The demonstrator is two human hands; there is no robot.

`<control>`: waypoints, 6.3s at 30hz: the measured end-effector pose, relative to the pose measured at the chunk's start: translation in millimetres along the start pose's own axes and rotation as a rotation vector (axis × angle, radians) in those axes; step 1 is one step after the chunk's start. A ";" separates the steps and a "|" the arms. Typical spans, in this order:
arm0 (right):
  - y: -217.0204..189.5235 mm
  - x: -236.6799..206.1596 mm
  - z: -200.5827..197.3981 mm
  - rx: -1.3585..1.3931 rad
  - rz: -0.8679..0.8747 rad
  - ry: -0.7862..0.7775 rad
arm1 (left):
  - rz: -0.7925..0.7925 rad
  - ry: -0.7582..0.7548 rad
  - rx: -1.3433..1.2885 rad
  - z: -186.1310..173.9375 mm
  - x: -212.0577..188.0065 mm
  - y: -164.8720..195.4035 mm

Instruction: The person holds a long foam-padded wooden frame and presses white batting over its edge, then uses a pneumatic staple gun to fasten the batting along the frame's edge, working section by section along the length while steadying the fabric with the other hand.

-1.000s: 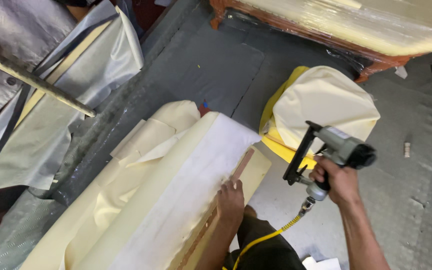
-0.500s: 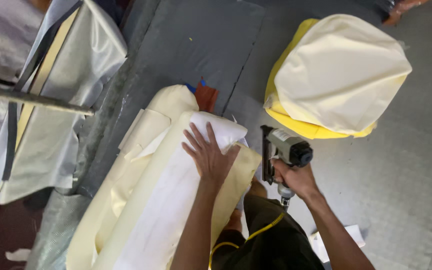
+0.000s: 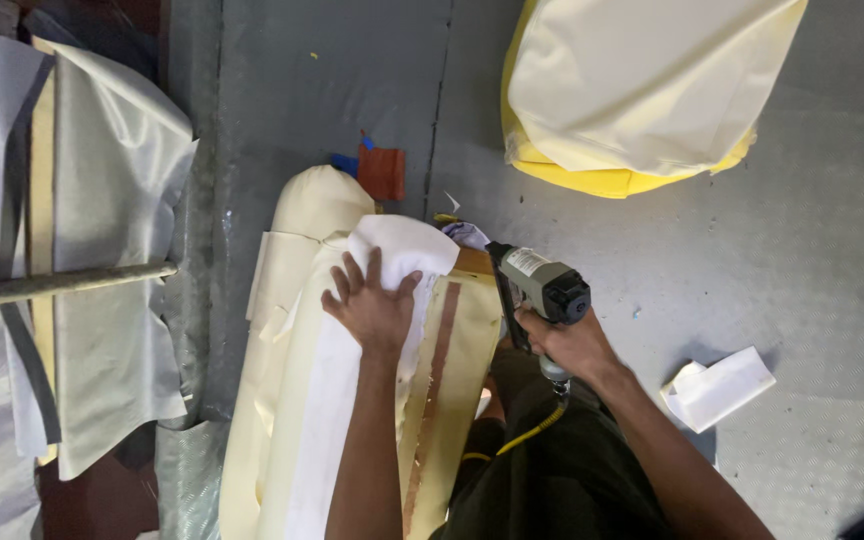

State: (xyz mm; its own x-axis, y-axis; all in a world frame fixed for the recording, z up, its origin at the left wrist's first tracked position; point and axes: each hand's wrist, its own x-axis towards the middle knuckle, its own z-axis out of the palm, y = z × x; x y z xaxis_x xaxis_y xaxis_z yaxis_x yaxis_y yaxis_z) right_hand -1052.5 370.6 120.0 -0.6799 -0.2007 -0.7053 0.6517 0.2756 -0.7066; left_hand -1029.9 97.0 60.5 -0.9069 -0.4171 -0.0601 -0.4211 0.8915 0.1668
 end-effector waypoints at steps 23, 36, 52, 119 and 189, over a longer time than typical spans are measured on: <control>-43.4 -14.5 -30.1 -0.236 -0.180 0.035 | 0.317 0.207 0.090 -23.0 -52.2 18.3; -13.0 -19.3 0.3 -0.489 -0.172 -0.043 | 0.102 0.263 -0.107 18.6 -122.4 20.1; -22.8 1.0 30.8 -0.580 -0.127 -0.129 | 0.048 0.163 -0.183 -8.1 -103.8 20.7; -29.7 32.6 47.6 -0.782 -0.277 -0.123 | 0.267 0.276 0.041 10.8 -134.9 -7.1; -79.3 45.4 83.7 -1.011 -0.120 -0.179 | 0.221 0.333 -0.071 -8.2 -114.0 -59.1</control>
State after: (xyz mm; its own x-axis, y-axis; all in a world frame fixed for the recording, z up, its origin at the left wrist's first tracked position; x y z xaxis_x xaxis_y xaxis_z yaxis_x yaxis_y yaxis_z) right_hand -1106.9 261.0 139.3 -0.6079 -0.3928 -0.6900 -0.0596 0.8892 -0.4536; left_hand -901.5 90.4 65.6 -0.9159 -0.2611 0.3050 -0.2036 0.9568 0.2078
